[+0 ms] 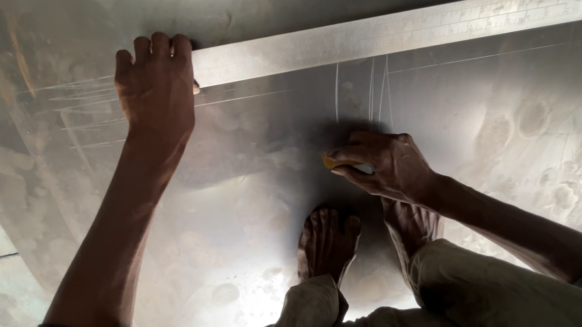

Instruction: The person uses a large L-square ruler and a yellow marking tool to draw lines on a metal sheet on the floor. They reposition the ruler to mark different areas across the metal surface.

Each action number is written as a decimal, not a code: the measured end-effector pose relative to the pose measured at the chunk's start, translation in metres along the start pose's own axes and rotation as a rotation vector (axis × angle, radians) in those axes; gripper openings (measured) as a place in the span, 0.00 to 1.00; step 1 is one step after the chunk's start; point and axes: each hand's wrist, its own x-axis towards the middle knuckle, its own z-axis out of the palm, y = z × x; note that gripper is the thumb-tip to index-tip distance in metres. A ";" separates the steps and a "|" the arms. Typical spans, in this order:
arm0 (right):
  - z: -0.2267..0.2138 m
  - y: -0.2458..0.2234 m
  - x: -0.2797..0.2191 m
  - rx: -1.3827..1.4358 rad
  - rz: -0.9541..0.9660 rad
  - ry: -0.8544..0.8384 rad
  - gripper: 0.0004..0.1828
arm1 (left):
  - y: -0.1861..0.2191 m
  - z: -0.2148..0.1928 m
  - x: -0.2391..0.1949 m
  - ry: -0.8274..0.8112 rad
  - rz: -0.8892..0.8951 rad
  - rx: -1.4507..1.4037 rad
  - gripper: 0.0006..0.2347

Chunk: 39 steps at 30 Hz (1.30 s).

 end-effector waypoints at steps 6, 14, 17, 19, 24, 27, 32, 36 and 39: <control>0.004 0.001 -0.005 -0.045 -0.051 0.041 0.16 | 0.001 0.001 0.001 -0.023 -0.012 -0.014 0.22; -0.043 0.132 -0.039 0.263 -0.097 0.261 0.09 | 0.001 -0.002 -0.002 -0.045 -0.022 -0.046 0.23; -0.138 0.226 -0.075 0.218 0.146 0.427 0.11 | 0.003 -0.002 0.001 -0.075 -0.034 -0.056 0.23; -0.175 0.264 -0.095 0.124 0.298 0.475 0.13 | 0.003 -0.003 0.001 -0.065 -0.022 -0.045 0.23; -0.196 0.302 -0.089 -0.030 0.413 0.450 0.27 | 0.005 -0.005 0.004 -0.103 -0.040 -0.058 0.22; -0.193 0.306 -0.084 -0.021 0.324 0.333 0.25 | 0.004 -0.001 0.002 -0.074 -0.031 -0.052 0.22; -0.206 0.295 -0.079 -0.020 0.357 0.257 0.32 | 0.002 0.007 0.003 -0.032 -0.019 -0.012 0.23; -0.202 0.303 -0.081 -0.016 0.374 0.259 0.30 | -0.002 0.017 -0.007 0.110 -0.021 0.005 0.22; -0.204 0.317 -0.073 -0.021 0.403 0.155 0.26 | 0.002 0.018 -0.014 0.143 -0.067 -0.016 0.22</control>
